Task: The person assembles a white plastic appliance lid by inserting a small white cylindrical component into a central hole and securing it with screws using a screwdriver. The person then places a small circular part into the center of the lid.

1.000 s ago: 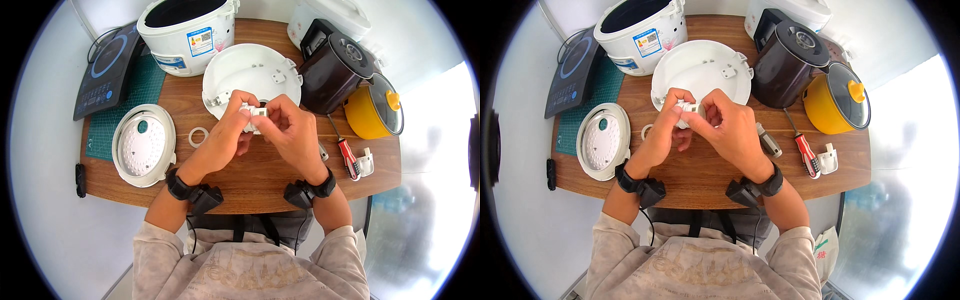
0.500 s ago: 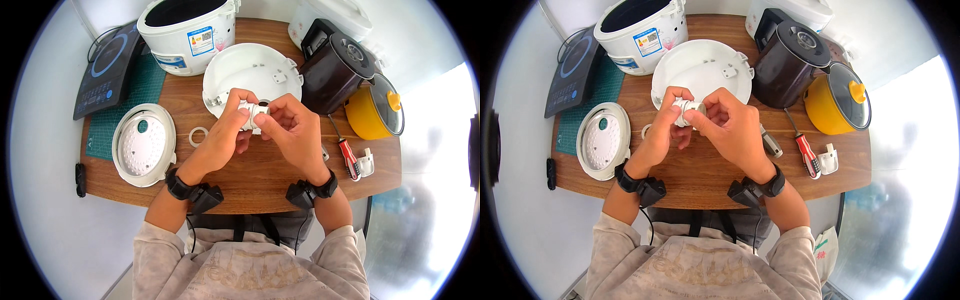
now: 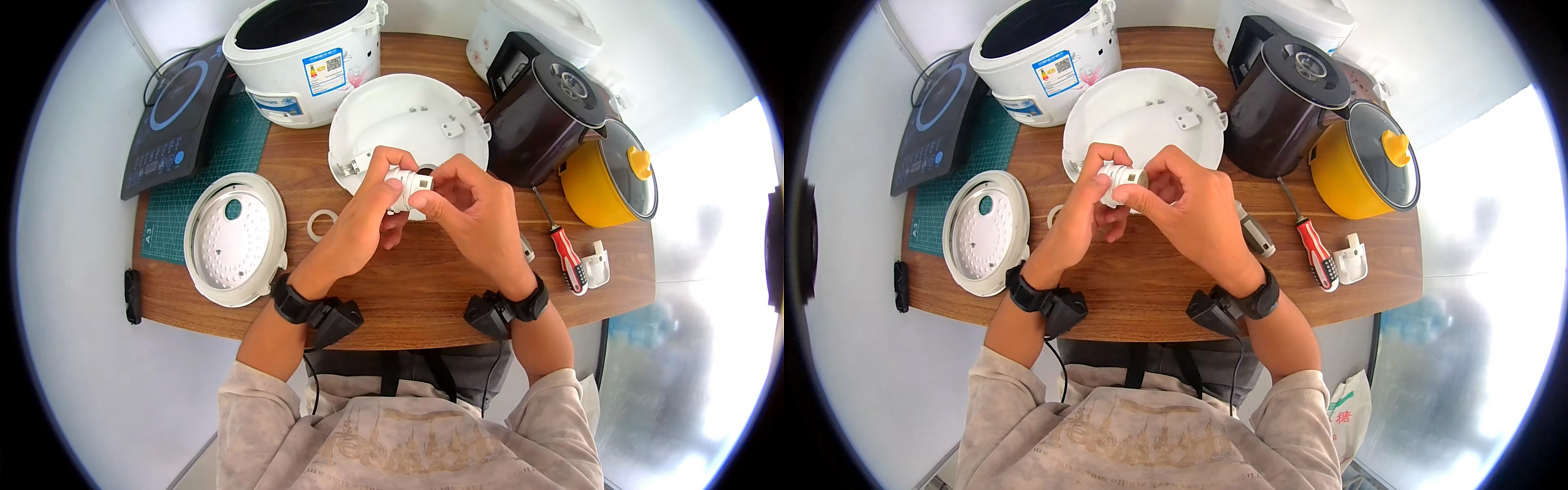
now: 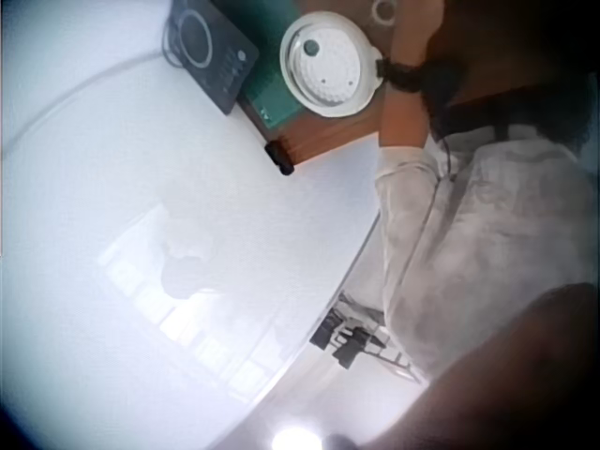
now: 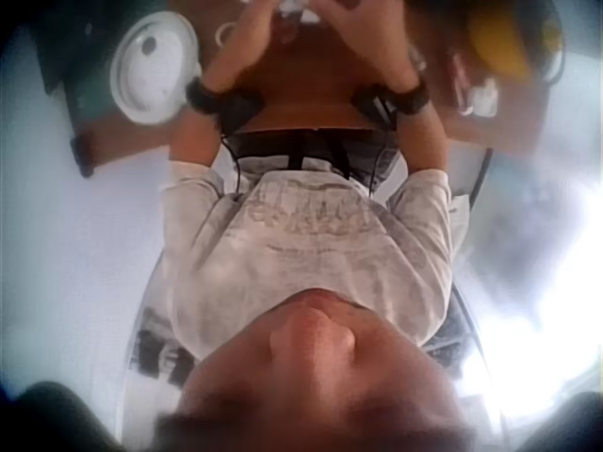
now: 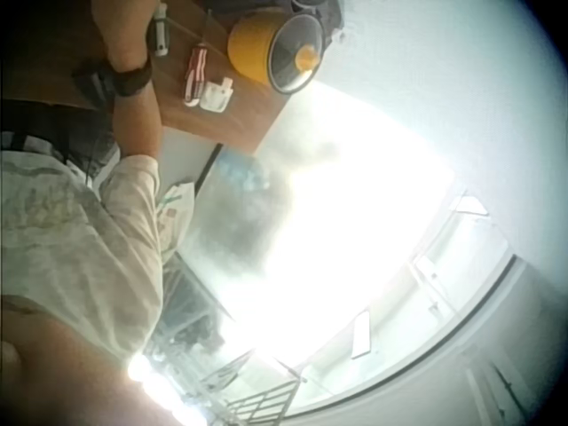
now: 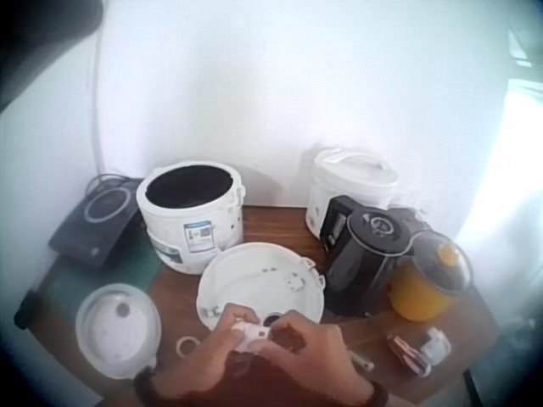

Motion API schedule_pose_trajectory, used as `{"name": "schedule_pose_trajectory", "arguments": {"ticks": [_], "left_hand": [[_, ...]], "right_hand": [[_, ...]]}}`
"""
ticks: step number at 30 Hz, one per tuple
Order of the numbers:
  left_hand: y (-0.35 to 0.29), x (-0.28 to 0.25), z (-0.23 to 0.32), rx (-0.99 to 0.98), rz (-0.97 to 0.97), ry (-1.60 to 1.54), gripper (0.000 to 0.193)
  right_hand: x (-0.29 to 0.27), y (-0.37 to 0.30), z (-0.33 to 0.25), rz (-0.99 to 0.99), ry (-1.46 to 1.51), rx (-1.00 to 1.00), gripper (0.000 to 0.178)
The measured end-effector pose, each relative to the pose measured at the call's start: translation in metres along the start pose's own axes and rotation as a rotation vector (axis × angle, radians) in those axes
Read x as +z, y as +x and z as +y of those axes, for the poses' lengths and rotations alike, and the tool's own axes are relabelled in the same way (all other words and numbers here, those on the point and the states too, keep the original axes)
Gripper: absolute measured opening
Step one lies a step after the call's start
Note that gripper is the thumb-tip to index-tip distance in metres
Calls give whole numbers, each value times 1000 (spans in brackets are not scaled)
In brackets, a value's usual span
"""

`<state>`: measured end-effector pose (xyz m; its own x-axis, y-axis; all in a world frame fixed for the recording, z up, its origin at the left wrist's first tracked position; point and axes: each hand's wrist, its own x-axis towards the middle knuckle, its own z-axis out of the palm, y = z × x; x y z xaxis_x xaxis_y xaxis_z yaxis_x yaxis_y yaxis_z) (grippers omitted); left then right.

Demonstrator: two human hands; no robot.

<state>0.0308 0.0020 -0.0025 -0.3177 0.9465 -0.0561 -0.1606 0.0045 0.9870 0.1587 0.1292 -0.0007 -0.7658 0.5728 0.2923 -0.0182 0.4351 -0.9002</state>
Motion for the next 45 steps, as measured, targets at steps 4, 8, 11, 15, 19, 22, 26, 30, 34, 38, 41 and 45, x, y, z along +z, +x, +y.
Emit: {"name": "schedule_pose_trajectory", "arguments": {"ticks": [4, 8, 11, 15, 19, 22, 26, 30, 34, 38, 41, 45], "left_hand": [[0, 0, 0, 26, -20, -32, 28], [3, -1, -1, 78, -13, -130, 32], [5, -4, -1, 102, -8, -125, 39], [4, -2, -1, 128, -1, -64, 44], [4, 0, -1, 126, 14, -76, 43], [3, 0, -2, 128, 8, -36, 43], [4, 1, -3, 141, 10, -19, 44], [3, 2, -3, 163, 12, 20, 44], [3, 1, -5, 199, 13, 93, 43], [3, 0, -3, 215, 15, 120, 40], [4, -4, -4, 192, 16, 128, 37], [2, -1, -1, 156, 36, 44, 35]], "right_hand": [[2, -3, -4, 36, 205, 21, 41], [0, -1, -7, -21, 96, -115, 37], [2, 0, -13, 12, 131, -124, 34], [-2, 1, -6, 16, 171, -85, 32], [-2, 2, -8, 5, 180, -71, 32], [-3, 1, -9, 11, 168, -52, 32], [-4, 2, -8, 18, 154, -52, 31], [-5, 2, -11, 2, 158, -34, 32], [-4, 1, -14, 32, 64, -119, 32], [-5, 0, -11, 1, 118, -108, 31], [-4, 1, -7, -12, 113, -131, 32], [-4, 0, -6, -23, 104, -145, 33]]}}
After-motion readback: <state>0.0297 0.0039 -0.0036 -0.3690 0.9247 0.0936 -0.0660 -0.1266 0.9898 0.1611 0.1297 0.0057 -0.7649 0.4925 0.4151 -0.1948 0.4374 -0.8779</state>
